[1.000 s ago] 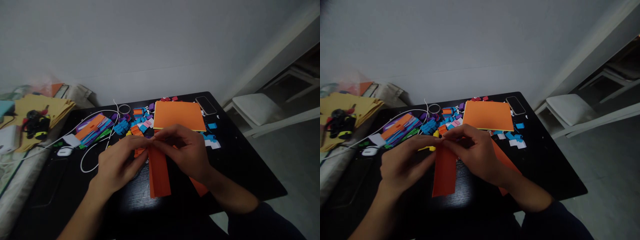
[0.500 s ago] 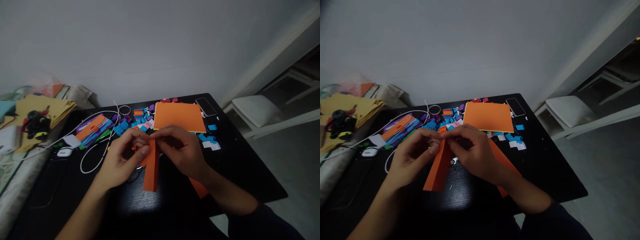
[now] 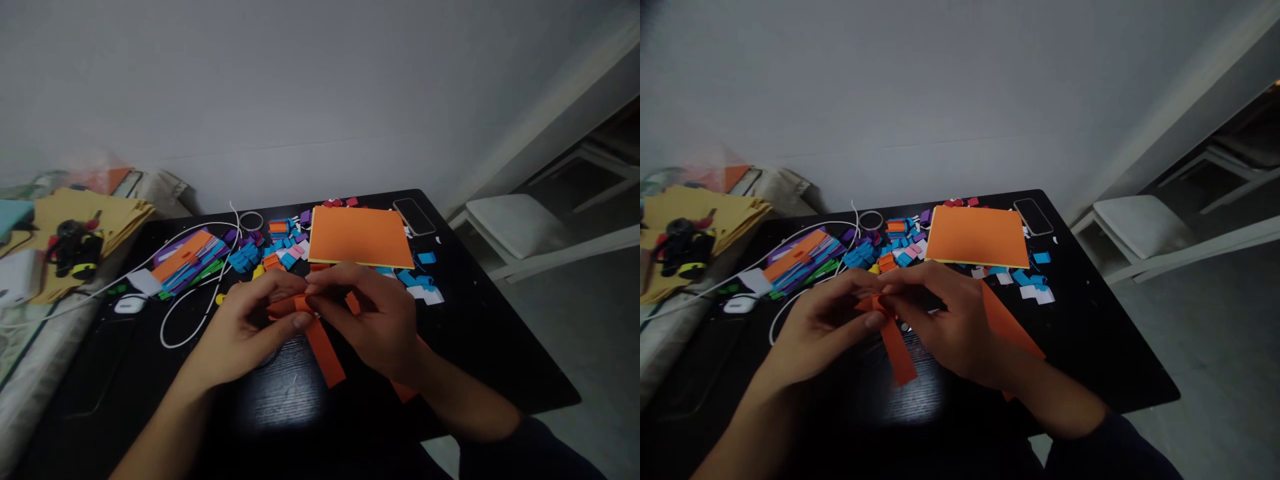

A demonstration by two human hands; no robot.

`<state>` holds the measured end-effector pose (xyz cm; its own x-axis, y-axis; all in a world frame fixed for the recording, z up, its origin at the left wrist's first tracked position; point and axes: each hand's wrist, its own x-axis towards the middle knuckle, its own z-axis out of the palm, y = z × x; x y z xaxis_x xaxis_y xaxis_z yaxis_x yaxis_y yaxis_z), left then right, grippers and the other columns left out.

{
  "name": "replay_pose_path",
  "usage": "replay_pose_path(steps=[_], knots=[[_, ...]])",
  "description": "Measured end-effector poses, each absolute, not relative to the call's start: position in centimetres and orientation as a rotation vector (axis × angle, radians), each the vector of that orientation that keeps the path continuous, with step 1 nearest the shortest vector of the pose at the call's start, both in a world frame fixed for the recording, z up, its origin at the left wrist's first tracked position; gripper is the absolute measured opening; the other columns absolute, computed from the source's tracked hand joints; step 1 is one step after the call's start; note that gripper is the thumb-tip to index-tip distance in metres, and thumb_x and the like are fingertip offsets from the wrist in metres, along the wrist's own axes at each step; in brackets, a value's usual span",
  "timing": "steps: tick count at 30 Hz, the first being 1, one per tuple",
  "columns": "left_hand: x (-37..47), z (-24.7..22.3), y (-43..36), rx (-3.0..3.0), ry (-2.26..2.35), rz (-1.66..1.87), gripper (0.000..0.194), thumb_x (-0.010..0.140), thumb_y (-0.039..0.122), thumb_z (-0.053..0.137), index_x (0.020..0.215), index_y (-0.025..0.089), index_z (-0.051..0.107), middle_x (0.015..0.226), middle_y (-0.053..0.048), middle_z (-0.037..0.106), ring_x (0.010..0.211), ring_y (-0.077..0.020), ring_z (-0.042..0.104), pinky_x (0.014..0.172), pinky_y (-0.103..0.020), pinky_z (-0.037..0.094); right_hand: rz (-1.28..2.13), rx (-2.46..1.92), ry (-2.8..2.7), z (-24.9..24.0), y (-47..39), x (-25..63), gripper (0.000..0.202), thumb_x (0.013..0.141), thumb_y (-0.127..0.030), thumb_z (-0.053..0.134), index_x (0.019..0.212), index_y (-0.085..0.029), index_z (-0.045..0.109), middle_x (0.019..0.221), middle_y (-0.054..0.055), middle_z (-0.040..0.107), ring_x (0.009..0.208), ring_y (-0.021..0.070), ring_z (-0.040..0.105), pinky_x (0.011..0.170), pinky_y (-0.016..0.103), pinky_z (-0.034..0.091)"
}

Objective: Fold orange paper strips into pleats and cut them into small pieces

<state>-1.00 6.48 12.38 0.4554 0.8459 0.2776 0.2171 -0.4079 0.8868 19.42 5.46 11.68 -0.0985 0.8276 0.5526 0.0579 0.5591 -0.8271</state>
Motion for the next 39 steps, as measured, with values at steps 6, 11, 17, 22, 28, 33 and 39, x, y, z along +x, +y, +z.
replay_pose_path(steps=[6, 11, 17, 22, 28, 33, 39], knots=[[-1.2, 12.7, 6.4, 1.937, 0.845, 1.001, 0.018, 0.095, 0.022, 0.077, 0.112, 0.027, 0.073, 0.088, 0.0, 0.077, 0.074, -0.014, 0.071, 0.064, -0.023, 0.055, 0.67, -0.712, -1.617, 12.1, 5.2, 19.5, 0.023, 0.096, -0.012, 0.078, 0.111, -0.029, 0.078, 0.099, 0.002, 0.084, 0.088, 0.0187, 0.079, 0.08, 0.037, 0.068], [-1.5, 12.2, 6.0, 1.944, 0.902, 1.111, 0.021, 0.098, 0.024, 0.073, 0.119, 0.028, 0.073, 0.101, -0.003, 0.078, 0.089, -0.0175, 0.074, 0.076, -0.026, 0.06, 0.801, -0.77, -1.56, 12.1, 5.4, 19.6, 0.02, 0.093, -0.011, 0.078, 0.105, -0.027, 0.079, 0.098, 0.001, 0.083, 0.085, 0.0168, 0.077, 0.075, 0.032, 0.066], [-1.2, 11.8, 5.5, 1.918, 0.89, 1.325, 0.026, 0.095, 0.015, 0.074, 0.119, 0.024, 0.07, 0.112, -0.005, 0.076, 0.107, -0.0211, 0.073, 0.092, -0.034, 0.061, 0.904, -0.804, -1.503, 11.7, 6.0, 19.4, 0.02, 0.094, -0.009, 0.077, 0.104, -0.025, 0.08, 0.1, 0.001, 0.08, 0.088, 0.0149, 0.075, 0.079, 0.03, 0.064], [-0.6, 12.5, 5.5, 2.155, 0.914, 1.341, 0.027, 0.093, 0.003, 0.071, 0.111, 0.023, 0.073, 0.112, -0.005, 0.078, 0.105, -0.0205, 0.075, 0.092, -0.036, 0.062, 0.852, -0.805, -1.494, 11.4, 6.0, 19.4, 0.023, 0.092, -0.007, 0.077, 0.104, -0.026, 0.079, 0.099, 0.0, 0.079, 0.089, 0.0151, 0.075, 0.081, 0.031, 0.063], [-0.4, 12.6, 5.4, 2.373, 0.963, 1.373, 0.028, 0.092, 0.003, 0.075, 0.114, 0.02, 0.073, 0.11, -0.005, 0.08, 0.1, -0.017, 0.078, 0.089, -0.03, 0.063, 0.827, -0.804, -1.492, 11.5, 5.8, 19.4, 0.022, 0.094, -0.007, 0.076, 0.105, -0.026, 0.079, 0.1, 0.0, 0.079, 0.09, 0.0149, 0.075, 0.079, 0.031, 0.063], [-0.4, 12.3, 5.5, 2.331, 0.981, 1.341, 0.024, 0.093, 0.011, 0.077, 0.114, 0.023, 0.072, 0.109, -0.005, 0.082, 0.097, -0.0186, 0.079, 0.088, -0.033, 0.065, 0.85, -0.793, -1.472, 11.4, 5.6, 19.4, 0.022, 0.094, -0.008, 0.076, 0.106, -0.026, 0.079, 0.102, 0.0, 0.08, 0.092, 0.0155, 0.077, 0.081, 0.031, 0.064], [-0.6, 11.9, 5.2, 2.262, 1.145, 1.292, 0.025, 0.09, 0.026, 0.084, 0.113, 0.025, 0.073, 0.101, -0.001, 0.084, 0.085, -0.018, 0.081, 0.071, -0.029, 0.065, 0.837, -0.828, -1.471, 11.3, 5.6, 19.4, 0.02, 0.094, -0.011, 0.077, 0.106, -0.027, 0.079, 0.101, 0.0, 0.08, 0.091, 0.0161, 0.077, 0.081, 0.031, 0.065]])
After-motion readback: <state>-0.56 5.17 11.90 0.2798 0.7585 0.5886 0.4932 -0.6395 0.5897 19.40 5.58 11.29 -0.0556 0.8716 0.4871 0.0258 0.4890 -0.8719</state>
